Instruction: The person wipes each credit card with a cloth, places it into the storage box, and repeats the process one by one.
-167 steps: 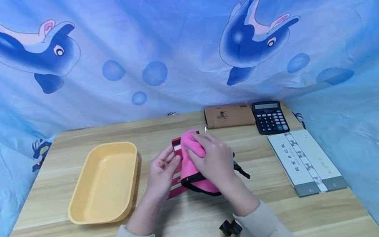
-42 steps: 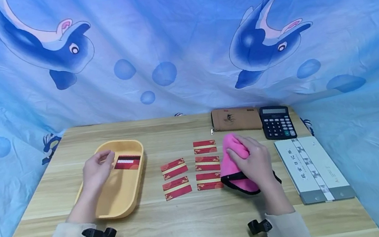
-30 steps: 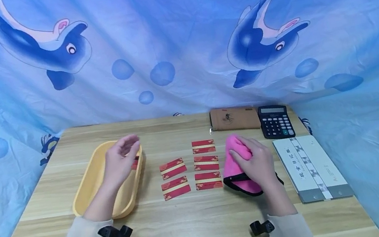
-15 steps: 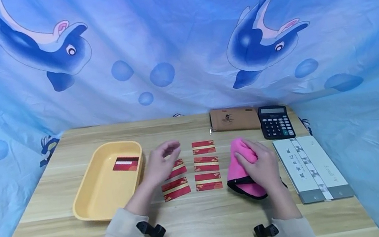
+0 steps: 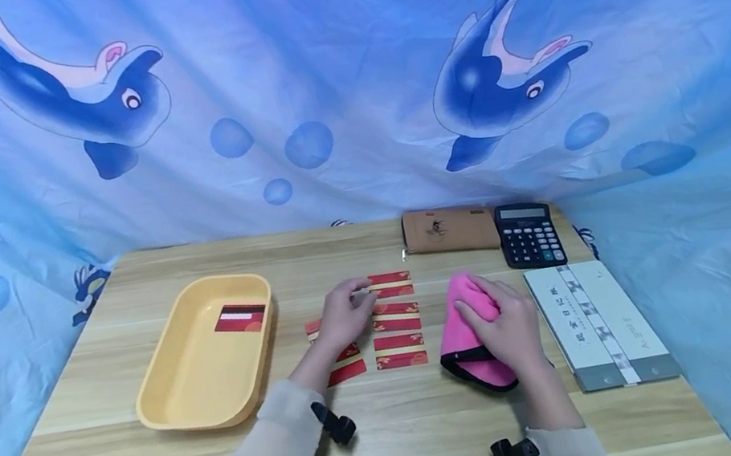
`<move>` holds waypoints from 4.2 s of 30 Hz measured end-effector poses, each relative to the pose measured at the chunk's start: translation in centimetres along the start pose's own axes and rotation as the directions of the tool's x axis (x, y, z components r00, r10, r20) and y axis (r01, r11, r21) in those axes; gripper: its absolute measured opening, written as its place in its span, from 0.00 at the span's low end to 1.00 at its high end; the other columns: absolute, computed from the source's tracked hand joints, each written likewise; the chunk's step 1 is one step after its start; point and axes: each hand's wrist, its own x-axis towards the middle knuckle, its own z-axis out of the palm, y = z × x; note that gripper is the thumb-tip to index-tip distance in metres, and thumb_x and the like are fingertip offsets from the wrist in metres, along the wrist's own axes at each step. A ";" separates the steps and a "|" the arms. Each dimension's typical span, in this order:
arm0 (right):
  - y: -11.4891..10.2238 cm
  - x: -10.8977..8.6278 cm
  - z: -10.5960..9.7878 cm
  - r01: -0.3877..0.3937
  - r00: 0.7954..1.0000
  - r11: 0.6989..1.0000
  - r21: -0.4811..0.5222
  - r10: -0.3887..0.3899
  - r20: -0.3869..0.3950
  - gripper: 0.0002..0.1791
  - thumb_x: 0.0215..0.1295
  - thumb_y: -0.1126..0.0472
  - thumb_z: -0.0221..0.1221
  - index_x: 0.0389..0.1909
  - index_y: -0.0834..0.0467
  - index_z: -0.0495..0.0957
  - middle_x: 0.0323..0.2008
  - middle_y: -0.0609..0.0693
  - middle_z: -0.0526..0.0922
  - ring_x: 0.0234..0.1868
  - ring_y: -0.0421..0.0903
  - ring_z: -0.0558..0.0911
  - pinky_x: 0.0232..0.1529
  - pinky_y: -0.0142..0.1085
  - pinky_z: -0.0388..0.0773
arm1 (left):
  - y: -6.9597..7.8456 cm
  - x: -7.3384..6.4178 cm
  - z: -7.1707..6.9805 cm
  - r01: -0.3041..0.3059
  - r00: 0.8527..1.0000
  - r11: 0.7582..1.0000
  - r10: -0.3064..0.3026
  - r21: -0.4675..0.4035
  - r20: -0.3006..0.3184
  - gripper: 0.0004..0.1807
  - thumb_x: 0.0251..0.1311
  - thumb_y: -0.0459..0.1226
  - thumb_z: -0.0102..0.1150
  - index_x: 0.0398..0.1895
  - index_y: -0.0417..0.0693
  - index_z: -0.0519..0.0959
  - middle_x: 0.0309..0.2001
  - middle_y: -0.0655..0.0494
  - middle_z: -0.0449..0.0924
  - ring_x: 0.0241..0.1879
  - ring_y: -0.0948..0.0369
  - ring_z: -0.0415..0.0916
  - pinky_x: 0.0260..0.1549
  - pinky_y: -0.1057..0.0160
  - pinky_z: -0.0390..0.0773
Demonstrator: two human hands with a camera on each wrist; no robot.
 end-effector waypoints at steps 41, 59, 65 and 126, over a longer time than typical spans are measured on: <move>1.6 -0.6 -1.0 -0.124 0.988 0.992 0.015 0.122 0.092 0.29 0.64 0.48 0.69 0.64 0.53 0.79 0.58 0.54 0.83 0.52 0.48 0.82 0.46 0.23 0.76 | -2.0 4.5 0.6 0.055 0.987 0.979 -0.083 0.198 0.135 0.32 0.60 0.39 0.73 0.68 0.49 0.74 0.67 0.49 0.73 0.70 0.49 0.64 0.71 0.50 0.64; 1.7 -0.7 -1.1 -0.139 0.987 0.990 0.016 0.137 0.088 0.29 0.64 0.47 0.69 0.64 0.54 0.79 0.58 0.54 0.83 0.52 0.48 0.82 0.46 0.25 0.76 | -2.0 4.8 0.3 0.036 0.981 0.982 -0.070 0.188 0.181 0.23 0.60 0.35 0.72 0.57 0.51 0.75 0.59 0.52 0.72 0.62 0.52 0.67 0.66 0.51 0.69; 1.9 -0.6 -1.2 -0.115 0.992 0.993 0.035 0.113 0.061 0.28 0.64 0.50 0.70 0.63 0.55 0.79 0.56 0.56 0.84 0.52 0.48 0.82 0.46 0.19 0.72 | -2.1 4.5 -0.1 0.073 0.990 0.997 -0.072 -0.005 0.119 0.32 0.56 0.26 0.72 0.63 0.50 0.73 0.55 0.50 0.70 0.50 0.54 0.70 0.53 0.54 0.78; -9.8 2.4 1.6 0.273 0.960 0.961 0.048 -0.269 -0.078 0.26 0.56 0.58 0.75 0.56 0.58 0.84 0.48 0.55 0.87 0.43 0.50 0.86 0.37 0.41 0.86 | 7.1 -4.5 -8.6 0.141 0.988 0.841 -0.153 -0.522 0.021 0.14 0.68 0.33 0.63 0.54 0.36 0.82 0.47 0.41 0.87 0.35 0.58 0.86 0.45 0.52 0.87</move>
